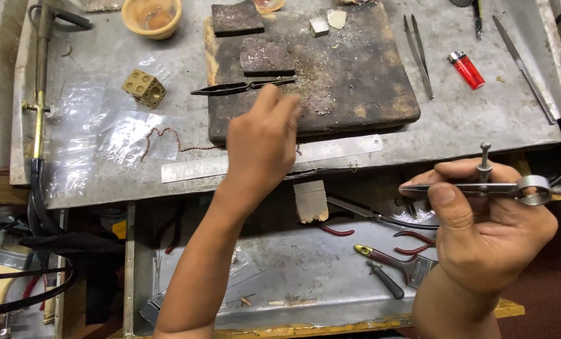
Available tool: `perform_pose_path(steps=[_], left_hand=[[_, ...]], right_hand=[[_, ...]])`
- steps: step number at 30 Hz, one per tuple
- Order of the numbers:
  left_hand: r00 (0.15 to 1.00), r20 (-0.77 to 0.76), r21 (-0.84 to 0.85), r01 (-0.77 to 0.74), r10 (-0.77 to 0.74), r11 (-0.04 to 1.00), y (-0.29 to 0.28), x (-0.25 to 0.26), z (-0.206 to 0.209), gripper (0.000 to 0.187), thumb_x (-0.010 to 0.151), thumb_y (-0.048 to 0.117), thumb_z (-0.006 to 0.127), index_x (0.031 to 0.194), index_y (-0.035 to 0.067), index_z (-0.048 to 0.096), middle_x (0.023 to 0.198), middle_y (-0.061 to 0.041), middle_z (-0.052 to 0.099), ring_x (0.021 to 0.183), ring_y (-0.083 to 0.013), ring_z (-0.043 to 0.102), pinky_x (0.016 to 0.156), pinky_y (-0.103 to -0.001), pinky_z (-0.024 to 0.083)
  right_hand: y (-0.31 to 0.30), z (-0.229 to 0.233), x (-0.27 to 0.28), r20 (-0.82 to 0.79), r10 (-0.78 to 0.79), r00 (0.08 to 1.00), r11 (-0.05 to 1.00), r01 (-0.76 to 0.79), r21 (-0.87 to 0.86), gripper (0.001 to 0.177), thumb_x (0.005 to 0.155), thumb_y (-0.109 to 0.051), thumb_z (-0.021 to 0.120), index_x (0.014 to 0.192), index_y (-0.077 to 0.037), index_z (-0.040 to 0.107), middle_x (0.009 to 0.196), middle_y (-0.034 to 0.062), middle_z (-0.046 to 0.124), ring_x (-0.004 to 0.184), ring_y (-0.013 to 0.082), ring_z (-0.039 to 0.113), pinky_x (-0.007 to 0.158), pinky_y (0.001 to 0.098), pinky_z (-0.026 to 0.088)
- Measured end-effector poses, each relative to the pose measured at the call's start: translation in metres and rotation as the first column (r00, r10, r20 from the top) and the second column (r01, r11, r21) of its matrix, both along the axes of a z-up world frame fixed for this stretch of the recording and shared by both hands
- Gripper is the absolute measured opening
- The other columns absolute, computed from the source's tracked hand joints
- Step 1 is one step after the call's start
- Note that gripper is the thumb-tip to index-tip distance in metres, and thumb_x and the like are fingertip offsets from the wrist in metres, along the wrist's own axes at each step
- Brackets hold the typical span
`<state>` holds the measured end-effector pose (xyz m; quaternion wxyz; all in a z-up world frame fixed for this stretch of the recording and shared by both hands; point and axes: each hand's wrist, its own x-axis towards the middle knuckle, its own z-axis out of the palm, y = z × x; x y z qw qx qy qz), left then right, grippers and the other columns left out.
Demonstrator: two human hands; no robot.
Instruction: Measuring a metal chain against a ruler and cutting it to length using a jeweler's saw at a workbench.
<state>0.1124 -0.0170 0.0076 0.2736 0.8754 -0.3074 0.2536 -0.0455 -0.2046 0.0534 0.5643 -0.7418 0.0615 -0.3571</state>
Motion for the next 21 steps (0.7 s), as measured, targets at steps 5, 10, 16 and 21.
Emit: perform_pose_path(steps=[5, 10, 16, 21], left_hand=[[0.952, -0.250, -0.281, 0.106, -0.179, 0.954, 0.033, -0.034, 0.024, 0.050, 0.110, -0.001, 0.041, 0.158, -0.005, 0.028, 0.107, -0.010, 0.045, 0.100, -0.0201, 0.047, 0.074, -0.031, 0.047], [0.976, -0.177, -0.499, 0.024, -0.129, 0.866, 0.056, -0.081, 0.029, 0.044, 0.111, -0.009, 0.049, 0.152, 0.007, 0.045, 0.102, -0.007, 0.046, 0.093, -0.0192, 0.054, 0.082, -0.027, 0.051], [0.944, -0.200, -0.735, 0.032, -0.262, 0.677, 0.054, -0.104, 0.054, 0.014, 0.097, -0.004, 0.068, 0.110, 0.002, 0.069, 0.092, -0.010, 0.070, 0.085, -0.0178, 0.071, 0.078, -0.025, 0.060], [0.840, -0.259, -0.850, 0.036, -0.476, 0.525, 0.053, -0.108, 0.055, 0.006, 0.096, 0.003, 0.069, 0.101, 0.001, 0.068, 0.093, -0.013, 0.067, 0.080, -0.0229, 0.078, 0.075, -0.026, 0.064]], right_hand=[[0.001, 0.000, 0.002, -0.026, -0.009, 1.000, 1.000, 0.009, 0.001, 0.015, 0.105, -0.001, 0.063, 0.109, 0.012, 0.056, 0.083, 0.0252, 0.062, 0.076, 0.0319, 0.071, 0.078, 0.0355, 0.063], [0.000, -0.010, 0.002, -0.031, 0.025, 0.999, 0.999, -0.026, -0.026, 0.013, 0.105, 0.004, 0.062, 0.112, 0.014, 0.055, 0.086, 0.0259, 0.062, 0.078, 0.0328, 0.072, 0.080, 0.0359, 0.062], [0.008, -0.018, 0.000, -0.067, 0.107, 0.992, 0.988, -0.114, -0.106, 0.014, 0.103, 0.012, 0.063, 0.114, 0.017, 0.056, 0.091, 0.0258, 0.063, 0.080, 0.0326, 0.073, 0.082, 0.0343, 0.061], [0.014, -0.012, 0.000, -0.154, 0.160, 0.975, 0.957, -0.192, -0.218, 0.012, 0.097, 0.007, 0.066, 0.106, 0.015, 0.063, 0.088, 0.0240, 0.070, 0.076, 0.0265, 0.073, 0.077, 0.0309, 0.060]])
